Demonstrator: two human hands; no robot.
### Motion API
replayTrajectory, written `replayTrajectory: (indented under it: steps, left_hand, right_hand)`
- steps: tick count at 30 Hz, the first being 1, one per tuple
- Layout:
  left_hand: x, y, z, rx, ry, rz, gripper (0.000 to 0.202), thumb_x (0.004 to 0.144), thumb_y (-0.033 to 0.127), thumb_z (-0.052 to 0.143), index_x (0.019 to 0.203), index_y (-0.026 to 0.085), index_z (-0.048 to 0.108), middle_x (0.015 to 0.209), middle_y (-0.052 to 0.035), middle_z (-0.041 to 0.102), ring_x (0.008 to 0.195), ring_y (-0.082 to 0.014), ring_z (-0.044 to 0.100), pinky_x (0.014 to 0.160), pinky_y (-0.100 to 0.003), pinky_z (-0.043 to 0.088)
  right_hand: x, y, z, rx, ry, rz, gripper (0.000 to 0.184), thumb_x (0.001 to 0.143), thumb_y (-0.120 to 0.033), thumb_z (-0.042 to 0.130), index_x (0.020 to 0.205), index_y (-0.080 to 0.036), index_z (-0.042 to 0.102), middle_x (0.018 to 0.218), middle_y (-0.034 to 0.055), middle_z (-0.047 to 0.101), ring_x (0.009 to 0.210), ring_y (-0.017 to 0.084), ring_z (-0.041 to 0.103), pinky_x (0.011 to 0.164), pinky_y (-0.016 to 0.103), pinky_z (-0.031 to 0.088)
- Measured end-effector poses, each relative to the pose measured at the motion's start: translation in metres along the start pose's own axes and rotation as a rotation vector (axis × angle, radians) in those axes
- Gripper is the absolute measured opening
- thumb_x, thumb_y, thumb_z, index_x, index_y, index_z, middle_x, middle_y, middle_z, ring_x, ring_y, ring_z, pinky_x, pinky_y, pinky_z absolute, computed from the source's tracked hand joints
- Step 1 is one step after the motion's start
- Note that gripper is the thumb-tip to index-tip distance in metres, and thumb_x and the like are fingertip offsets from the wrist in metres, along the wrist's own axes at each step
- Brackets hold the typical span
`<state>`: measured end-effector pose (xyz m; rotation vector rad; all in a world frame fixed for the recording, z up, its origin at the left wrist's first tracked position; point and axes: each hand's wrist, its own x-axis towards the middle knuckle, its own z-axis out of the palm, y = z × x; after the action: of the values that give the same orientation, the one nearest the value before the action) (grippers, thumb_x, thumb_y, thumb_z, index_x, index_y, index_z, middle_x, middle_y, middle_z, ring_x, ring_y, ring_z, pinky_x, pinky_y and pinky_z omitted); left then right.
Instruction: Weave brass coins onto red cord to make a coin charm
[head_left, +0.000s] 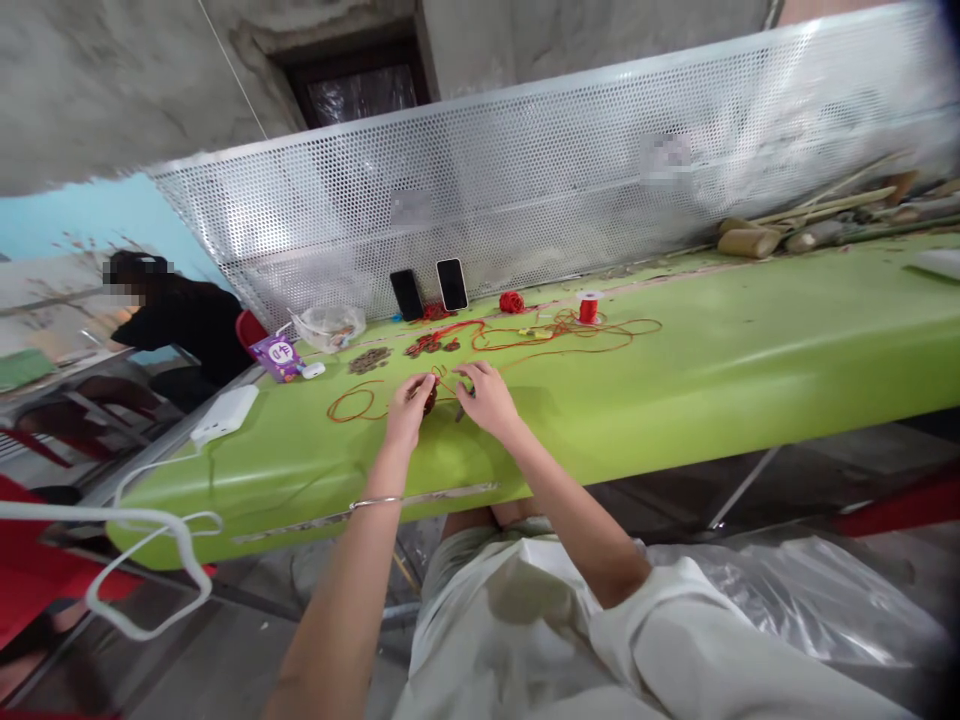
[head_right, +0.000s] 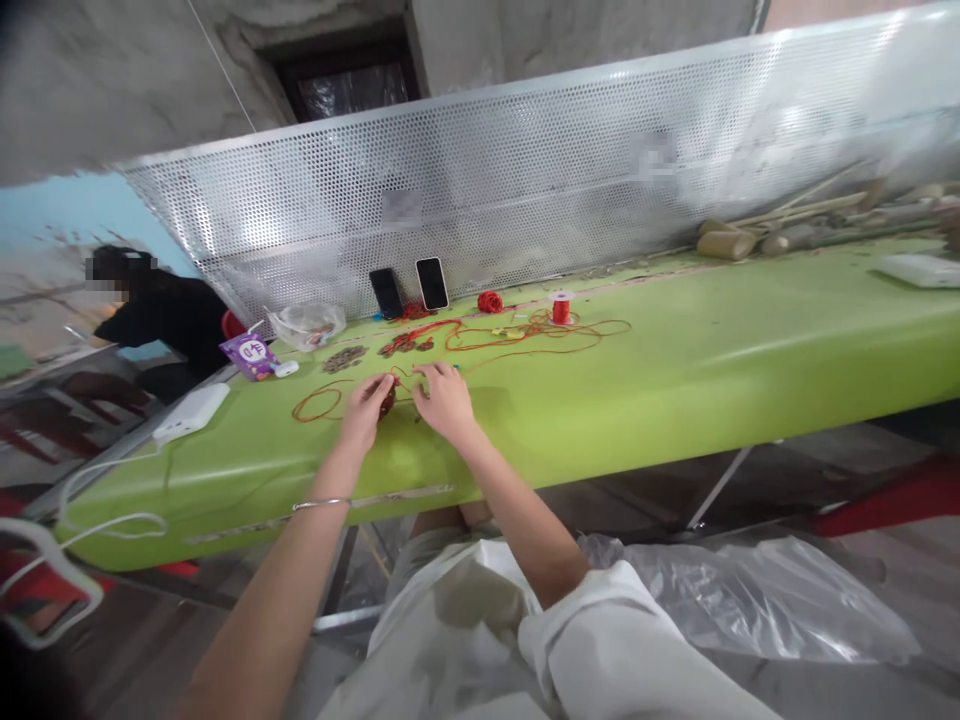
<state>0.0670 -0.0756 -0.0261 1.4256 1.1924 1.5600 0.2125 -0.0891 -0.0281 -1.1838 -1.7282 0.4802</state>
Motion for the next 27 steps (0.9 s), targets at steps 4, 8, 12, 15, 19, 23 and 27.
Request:
replayTrajectory:
  steps: [4, 8, 12, 15, 19, 23, 27]
  left_hand:
    - [-0.001, 0.000, -0.001, 0.016, -0.008, -0.005, 0.038, 0.060, 0.051, 0.073, 0.077, 0.018, 0.067, 0.063, 0.0008, 0.058, 0.054, -0.0101, 0.047, 0.049, -0.022, 0.035]
    - [-0.002, 0.002, 0.000, 0.036, -0.027, -0.005, 0.036, 0.061, 0.050, 0.072, 0.076, 0.018, 0.067, 0.066, -0.0001, 0.060, 0.055, -0.0105, 0.048, 0.050, -0.022, 0.035]
    - [-0.003, 0.003, 0.001, 0.064, -0.039, 0.003, 0.036, 0.061, 0.050, 0.072, 0.075, 0.017, 0.067, 0.066, -0.0005, 0.061, 0.057, -0.0115, 0.050, 0.051, -0.022, 0.036]
    - [-0.003, 0.002, 0.001, 0.088, -0.032, 0.014, 0.036, 0.061, 0.050, 0.072, 0.075, 0.017, 0.067, 0.066, -0.0007, 0.061, 0.058, -0.0118, 0.051, 0.052, -0.022, 0.037]
    - [-0.003, 0.001, 0.001, 0.108, -0.029, 0.012, 0.037, 0.061, 0.050, 0.072, 0.075, 0.016, 0.067, 0.061, 0.0006, 0.060, 0.053, -0.0106, 0.049, 0.049, -0.022, 0.035]
    - [-0.003, 0.001, 0.001, 0.099, -0.049, 0.006, 0.036, 0.061, 0.048, 0.073, 0.077, 0.016, 0.068, 0.062, 0.0005, 0.061, 0.054, -0.0103, 0.050, 0.050, -0.022, 0.037]
    - [-0.002, 0.000, 0.000, 0.072, -0.062, -0.004, 0.039, 0.058, 0.047, 0.074, 0.081, 0.015, 0.068, 0.067, -0.0012, 0.063, 0.057, -0.0114, 0.053, 0.054, -0.023, 0.040]
  right_hand:
    - [0.024, 0.005, 0.007, 0.180, -0.166, 0.011, 0.024, 0.087, -0.011, 0.049, 0.099, -0.017, 0.069, 0.091, 0.0027, 0.071, 0.083, 0.014, 0.066, 0.079, 0.024, 0.049]
    - [0.027, 0.008, 0.010, 0.298, -0.212, 0.042, 0.021, 0.088, -0.015, 0.049, 0.093, -0.015, 0.070, 0.085, 0.0018, 0.072, 0.075, 0.013, 0.068, 0.071, 0.020, 0.051]
    - [0.024, 0.009, 0.009, 0.330, -0.185, 0.066, 0.015, 0.085, -0.022, 0.057, 0.084, -0.015, 0.069, 0.077, 0.0020, 0.071, 0.073, 0.014, 0.067, 0.068, 0.021, 0.050]
    - [0.022, 0.010, 0.010, 0.336, -0.142, 0.096, 0.015, 0.083, -0.026, 0.060, 0.077, -0.015, 0.067, 0.072, 0.0023, 0.070, 0.071, 0.014, 0.066, 0.068, 0.021, 0.049]
    - [0.021, 0.011, 0.011, 0.371, -0.110, 0.132, 0.014, 0.083, -0.026, 0.061, 0.075, -0.014, 0.063, 0.071, 0.0040, 0.069, 0.068, 0.015, 0.067, 0.066, 0.022, 0.049]
    - [0.021, 0.011, 0.013, 0.411, -0.090, 0.157, 0.010, 0.085, -0.021, 0.059, 0.077, -0.015, 0.060, 0.078, 0.0034, 0.069, 0.066, 0.013, 0.068, 0.064, 0.020, 0.050]
    - [0.022, 0.013, 0.014, 0.446, -0.079, 0.181, 0.008, 0.086, -0.020, 0.057, 0.079, -0.016, 0.058, 0.081, 0.0032, 0.069, 0.063, 0.012, 0.068, 0.061, 0.019, 0.051]
